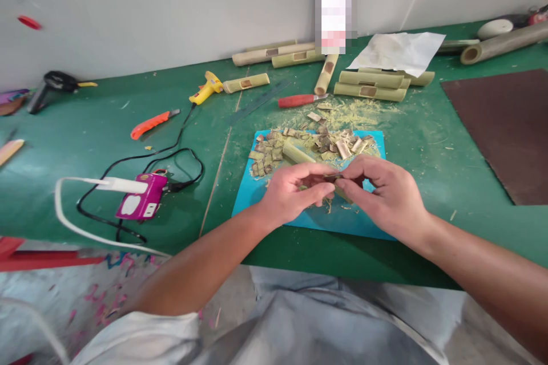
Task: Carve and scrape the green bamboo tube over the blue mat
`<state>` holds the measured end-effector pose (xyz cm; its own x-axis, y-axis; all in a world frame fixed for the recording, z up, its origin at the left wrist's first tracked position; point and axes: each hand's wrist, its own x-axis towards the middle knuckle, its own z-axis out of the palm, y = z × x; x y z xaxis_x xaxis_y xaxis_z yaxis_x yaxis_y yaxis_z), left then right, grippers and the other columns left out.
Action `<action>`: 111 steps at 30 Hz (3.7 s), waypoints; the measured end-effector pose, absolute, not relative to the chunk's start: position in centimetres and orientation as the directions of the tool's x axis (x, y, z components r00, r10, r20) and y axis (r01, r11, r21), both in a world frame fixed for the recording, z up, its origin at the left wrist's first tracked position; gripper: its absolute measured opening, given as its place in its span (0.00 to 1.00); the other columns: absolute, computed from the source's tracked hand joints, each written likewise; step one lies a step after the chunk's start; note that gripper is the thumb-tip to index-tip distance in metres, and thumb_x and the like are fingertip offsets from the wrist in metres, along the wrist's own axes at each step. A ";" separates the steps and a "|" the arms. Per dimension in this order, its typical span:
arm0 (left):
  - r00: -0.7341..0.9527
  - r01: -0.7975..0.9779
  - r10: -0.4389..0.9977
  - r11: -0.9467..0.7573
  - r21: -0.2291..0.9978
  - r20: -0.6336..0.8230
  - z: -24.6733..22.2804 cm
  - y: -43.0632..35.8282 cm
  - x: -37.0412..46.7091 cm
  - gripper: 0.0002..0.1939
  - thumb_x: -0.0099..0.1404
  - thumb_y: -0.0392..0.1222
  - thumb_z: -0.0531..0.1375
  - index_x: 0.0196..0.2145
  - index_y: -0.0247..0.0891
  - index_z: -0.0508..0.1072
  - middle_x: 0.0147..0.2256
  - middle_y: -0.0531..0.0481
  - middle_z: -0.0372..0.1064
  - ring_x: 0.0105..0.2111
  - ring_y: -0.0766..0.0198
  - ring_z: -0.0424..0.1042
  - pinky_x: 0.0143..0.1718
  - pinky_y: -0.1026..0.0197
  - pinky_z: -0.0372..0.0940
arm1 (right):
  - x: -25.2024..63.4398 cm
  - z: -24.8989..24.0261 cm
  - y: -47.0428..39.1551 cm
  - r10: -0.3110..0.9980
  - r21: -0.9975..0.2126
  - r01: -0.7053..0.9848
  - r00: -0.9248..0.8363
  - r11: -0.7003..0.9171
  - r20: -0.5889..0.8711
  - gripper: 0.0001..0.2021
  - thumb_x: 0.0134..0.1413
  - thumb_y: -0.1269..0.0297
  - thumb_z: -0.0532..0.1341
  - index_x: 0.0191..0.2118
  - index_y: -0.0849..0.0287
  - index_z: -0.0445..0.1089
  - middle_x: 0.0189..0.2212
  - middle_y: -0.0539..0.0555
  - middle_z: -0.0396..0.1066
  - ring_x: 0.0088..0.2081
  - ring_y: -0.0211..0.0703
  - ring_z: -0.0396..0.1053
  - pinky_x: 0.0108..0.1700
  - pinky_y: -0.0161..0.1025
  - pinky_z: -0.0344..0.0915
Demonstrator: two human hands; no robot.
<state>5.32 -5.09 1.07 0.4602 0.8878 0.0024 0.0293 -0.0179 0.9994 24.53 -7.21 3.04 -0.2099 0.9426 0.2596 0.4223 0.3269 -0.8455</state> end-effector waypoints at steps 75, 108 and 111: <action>0.524 0.672 0.670 -0.705 0.228 0.526 -1.5 -2.9 2.5 0.13 0.73 0.38 0.51 0.43 0.31 0.75 0.33 0.45 0.71 0.32 0.65 0.71 0.35 0.63 0.68 | 25.4 0.4 -7.9 0.849 -0.149 0.853 -0.448 0.500 0.281 0.16 0.63 0.58 0.54 0.30 0.62 0.72 0.25 0.52 0.66 0.25 0.38 0.63 0.29 0.38 0.54; 0.520 0.678 0.678 -0.697 0.232 0.520 -1.6 -1.1 1.6 0.14 0.73 0.39 0.52 0.41 0.31 0.76 0.32 0.45 0.71 0.32 0.65 0.71 0.35 0.62 0.68 | 25.6 0.6 -8.0 0.868 -0.172 0.859 -0.442 0.482 0.227 0.16 0.63 0.58 0.53 0.30 0.61 0.72 0.25 0.52 0.67 0.26 0.38 0.63 0.29 0.37 0.54; 0.569 0.643 0.668 -0.725 0.246 0.479 -1.5 -0.7 1.5 0.13 0.73 0.39 0.52 0.43 0.33 0.76 0.33 0.46 0.71 0.31 0.66 0.71 0.34 0.64 0.68 | 25.5 0.7 -8.0 0.866 -0.173 0.856 -0.449 0.487 0.220 0.16 0.63 0.58 0.53 0.29 0.61 0.71 0.25 0.52 0.66 0.25 0.37 0.63 0.28 0.37 0.53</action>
<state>1.47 -0.73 -1.51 0.5690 0.6681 0.4794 0.6434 -0.7248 0.2464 25.53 -7.95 0.67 -0.4488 0.8660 0.2204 0.8559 0.4875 -0.1725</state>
